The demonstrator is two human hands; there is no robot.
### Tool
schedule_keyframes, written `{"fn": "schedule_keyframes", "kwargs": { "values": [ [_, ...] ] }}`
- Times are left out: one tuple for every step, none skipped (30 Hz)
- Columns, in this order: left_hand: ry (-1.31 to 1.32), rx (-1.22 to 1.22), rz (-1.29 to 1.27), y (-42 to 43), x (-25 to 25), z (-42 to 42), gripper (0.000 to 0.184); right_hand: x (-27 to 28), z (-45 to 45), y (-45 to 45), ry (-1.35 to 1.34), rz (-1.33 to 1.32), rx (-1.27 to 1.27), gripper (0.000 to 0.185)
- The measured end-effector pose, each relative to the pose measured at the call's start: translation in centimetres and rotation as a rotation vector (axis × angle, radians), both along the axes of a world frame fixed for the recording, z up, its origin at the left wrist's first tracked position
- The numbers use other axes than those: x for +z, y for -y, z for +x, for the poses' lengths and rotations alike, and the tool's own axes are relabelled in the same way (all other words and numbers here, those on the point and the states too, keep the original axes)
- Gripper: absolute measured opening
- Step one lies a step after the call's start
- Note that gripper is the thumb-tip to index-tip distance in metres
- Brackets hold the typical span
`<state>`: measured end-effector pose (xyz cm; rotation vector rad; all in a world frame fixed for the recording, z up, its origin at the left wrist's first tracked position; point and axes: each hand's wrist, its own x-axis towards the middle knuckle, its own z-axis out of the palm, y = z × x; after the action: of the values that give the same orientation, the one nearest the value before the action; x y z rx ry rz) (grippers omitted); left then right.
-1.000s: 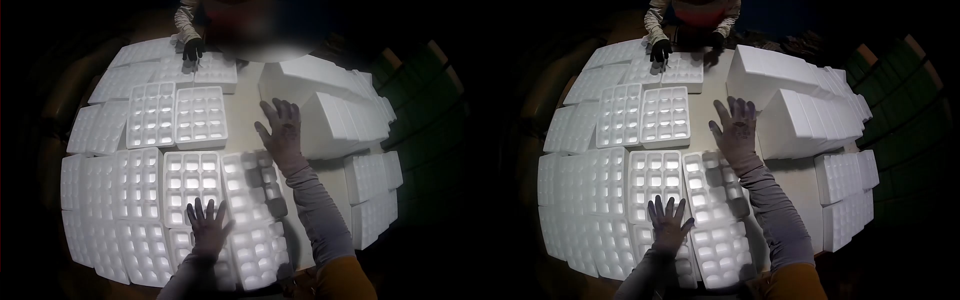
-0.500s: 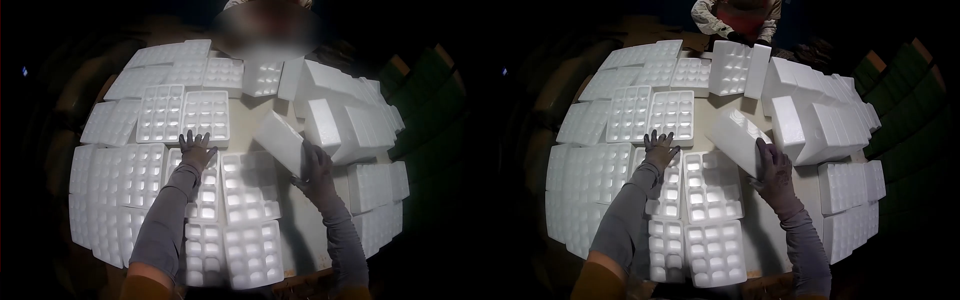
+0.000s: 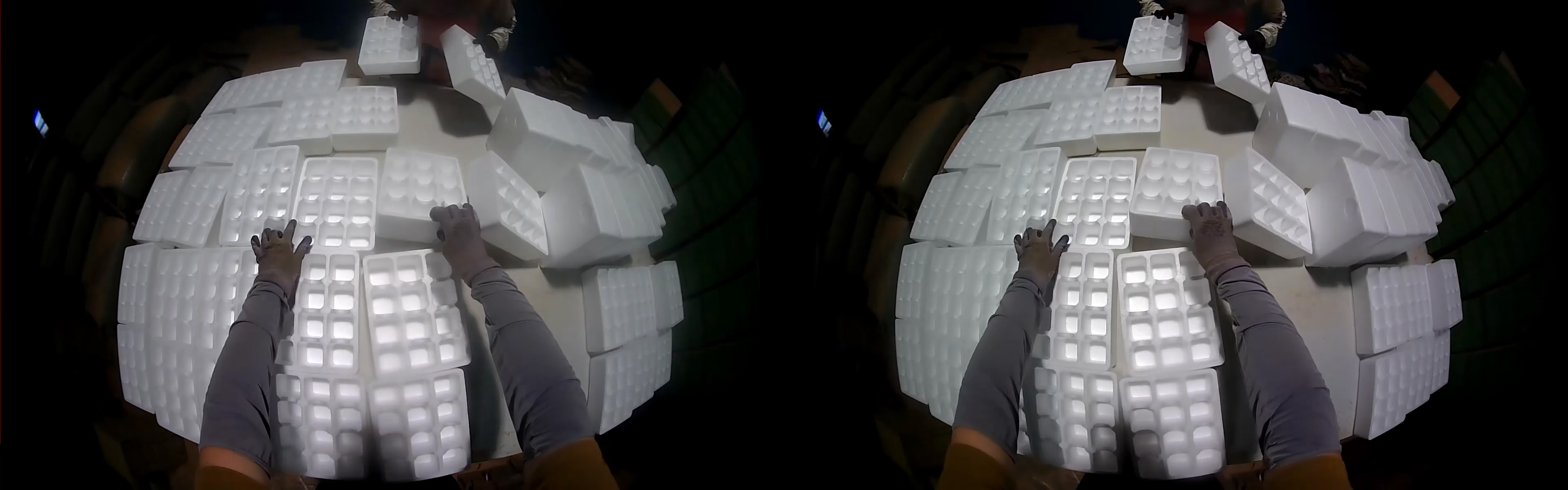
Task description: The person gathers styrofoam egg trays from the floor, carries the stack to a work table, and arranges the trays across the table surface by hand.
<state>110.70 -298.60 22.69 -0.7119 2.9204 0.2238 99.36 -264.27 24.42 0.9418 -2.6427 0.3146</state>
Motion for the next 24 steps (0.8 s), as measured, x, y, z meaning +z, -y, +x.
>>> {"fn": "schedule_keyframes", "kwargs": {
  "values": [
    [-0.028, -0.019, -0.034, 0.2, -0.2, 0.3, 0.065, 0.1, -0.4, -0.6, 0.010, 0.044, 0.024, 0.042],
    [-0.059, -0.039, -0.067, 0.4, -0.2, 0.7, 0.065, 0.3, -0.5, -0.9, 0.016, 0.088, 0.047, 0.043],
    [-0.093, -0.059, -0.099, 0.3, 0.2, 0.9, 0.065, 1.8, -0.1, -0.6, -0.079, 0.022, -0.009, 0.046],
    [-0.158, -0.059, -0.161, -0.1, 0.4, 0.8, 0.063, 3.3, 0.4, -0.7, -0.175, -0.040, -0.068, 0.049],
    [-0.200, -0.132, -0.127, -1.0, 0.9, 0.6, 0.063, 4.4, 0.6, -0.8, -0.274, -0.097, -0.130, 0.053],
    [-0.239, -0.207, -0.090, -2.1, 1.3, 0.5, 0.063, 4.3, -0.1, -1.0, -0.241, -0.132, -0.317, 0.069],
    [-0.273, -0.284, -0.053, -3.6, 1.6, 0.5, 0.063, 3.8, -0.8, -1.6, -0.142, -0.082, -0.489, 0.080],
    [-0.254, -0.349, -0.048, -5.8, 1.5, 0.7, 0.063, 3.3, -1.3, -1.8, 0.024, -0.018, -0.605, 0.085],
    [-0.204, -0.410, -0.006, -7.9, 1.5, 0.7, 0.064, 2.5, -1.8, -2.0, 0.185, 0.042, -0.718, 0.089],
    [-0.194, -0.449, 0.028, -10.0, 1.4, 0.8, 0.067, 1.4, -2.3, -2.8, 0.317, 0.136, -0.738, 0.091],
    [-0.177, -0.488, 0.064, -12.1, 1.1, 1.0, 0.069, 1.6, -2.1, -3.1, 0.466, 0.194, -0.777, 0.077],
    [-0.127, -0.558, 0.082, -14.1, 1.6, 1.6, 0.073, 0.5, -2.3, -4.4, 0.495, 0.170, -0.732, 0.071],
    [-0.076, -0.625, 0.099, -15.7, 2.3, 2.3, 0.076, -0.7, -2.6, -5.8, 0.525, 0.146, -0.683, 0.065],
    [-0.042, -0.674, 0.089, -16.9, 1.7, 2.8, 0.080, -0.9, -2.5, -7.2, 0.522, 0.136, -0.623, 0.061],
    [-0.041, -0.714, 0.036, -17.7, 0.2, 3.2, 0.080, -0.9, -2.3, -8.7, 0.519, 0.125, -0.558, 0.056],
    [-0.044, -0.725, 0.003, -17.9, -1.3, 3.3, 0.080, -1.1, -2.2, -9.8, 0.517, 0.113, -0.492, 0.052],
    [-0.049, -0.736, -0.032, -18.0, -2.3, 3.5, 0.080, -1.5, -2.1, -10.4, 0.531, 0.085, -0.504, 0.052],
    [-0.148, -0.751, -0.019, -17.8, -2.8, 3.7, 0.079, -1.6, -2.2, -10.9, 0.541, 0.054, -0.514, 0.053],
    [-0.150, -0.752, -0.005, -17.6, -3.2, 3.7, 0.078, -1.8, -2.2, -11.4, 0.551, 0.020, -0.525, 0.053],
    [-0.156, -0.749, -0.017, -17.5, -3.0, 3.9, 0.078, 0.0, -0.8, -10.7, 0.550, -0.047, -0.591, 0.062],
    [-0.164, -0.741, -0.031, -17.8, -2.4, 4.2, 0.078, 0.3, 0.2, -10.2, 0.490, 0.020, -0.564, 0.066],
    [-0.079, -0.701, -0.034, -18.6, -0.5, 4.3, 0.072, 0.5, 1.1, -9.7, 0.427, 0.082, -0.535, 0.070],
    [-0.129, -0.655, -0.039, -19.1, -0.1, 3.5, 0.072, 0.5, 2.0, -9.3, 0.362, 0.142, -0.507, 0.074],
    [-0.177, -0.610, -0.042, -19.5, -0.1, 2.5, 0.072, 0.2, 2.9, -8.9, 0.386, 0.301, -0.509, 0.079]
  ]
}}
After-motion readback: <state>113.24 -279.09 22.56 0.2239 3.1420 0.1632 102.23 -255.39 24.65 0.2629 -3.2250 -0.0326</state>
